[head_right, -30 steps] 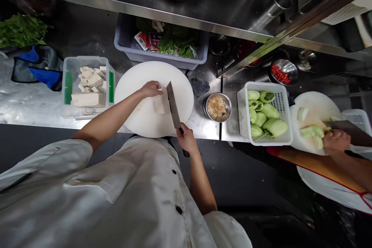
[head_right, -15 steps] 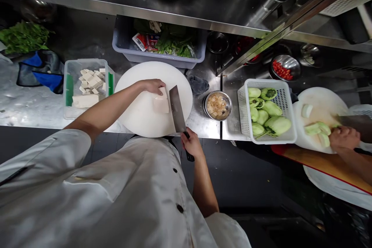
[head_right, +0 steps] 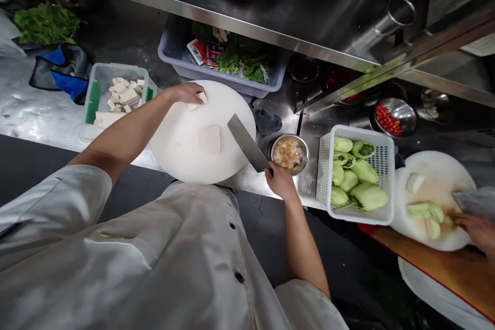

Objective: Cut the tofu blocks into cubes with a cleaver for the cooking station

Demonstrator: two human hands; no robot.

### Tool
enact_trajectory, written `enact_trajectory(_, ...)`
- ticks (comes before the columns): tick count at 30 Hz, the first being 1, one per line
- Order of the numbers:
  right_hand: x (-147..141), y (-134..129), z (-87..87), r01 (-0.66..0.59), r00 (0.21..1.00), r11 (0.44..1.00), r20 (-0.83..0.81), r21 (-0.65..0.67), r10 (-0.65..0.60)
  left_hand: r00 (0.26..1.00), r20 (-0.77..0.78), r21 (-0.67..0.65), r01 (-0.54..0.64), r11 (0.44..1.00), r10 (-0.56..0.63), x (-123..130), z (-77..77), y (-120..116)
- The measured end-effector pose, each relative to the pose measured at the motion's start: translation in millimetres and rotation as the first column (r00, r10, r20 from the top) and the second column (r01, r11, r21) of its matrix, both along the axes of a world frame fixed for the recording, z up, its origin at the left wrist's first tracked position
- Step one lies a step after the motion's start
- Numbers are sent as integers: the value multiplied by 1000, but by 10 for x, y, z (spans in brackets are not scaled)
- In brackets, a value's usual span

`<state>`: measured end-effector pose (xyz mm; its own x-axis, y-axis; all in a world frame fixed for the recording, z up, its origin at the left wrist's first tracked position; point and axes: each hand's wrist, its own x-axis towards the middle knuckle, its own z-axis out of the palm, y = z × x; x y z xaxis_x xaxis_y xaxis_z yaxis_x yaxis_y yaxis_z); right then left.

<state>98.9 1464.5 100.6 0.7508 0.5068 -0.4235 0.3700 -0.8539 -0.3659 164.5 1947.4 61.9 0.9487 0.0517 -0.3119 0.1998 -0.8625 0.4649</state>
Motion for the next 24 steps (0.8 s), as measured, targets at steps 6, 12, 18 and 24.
enact_trajectory(6,808,301,271,-320,815,878,369,-356,447,880,309,66,-398,915,361,-1054,-185,-242)
enact_trajectory(12,1292,740,363,-574,641,728,349,-374,684,920,274,148,-328,933,280,-2333,-350,-1064)
enact_trajectory(18,1364,1034,255,-663,580,638,269,-392,769,905,215,183,-406,895,366,-2454,-343,-1346)
enact_trajectory(24,1311,997,255,-649,498,670,464,-361,733,931,17,412,-340,845,366,-2303,-155,-1305)
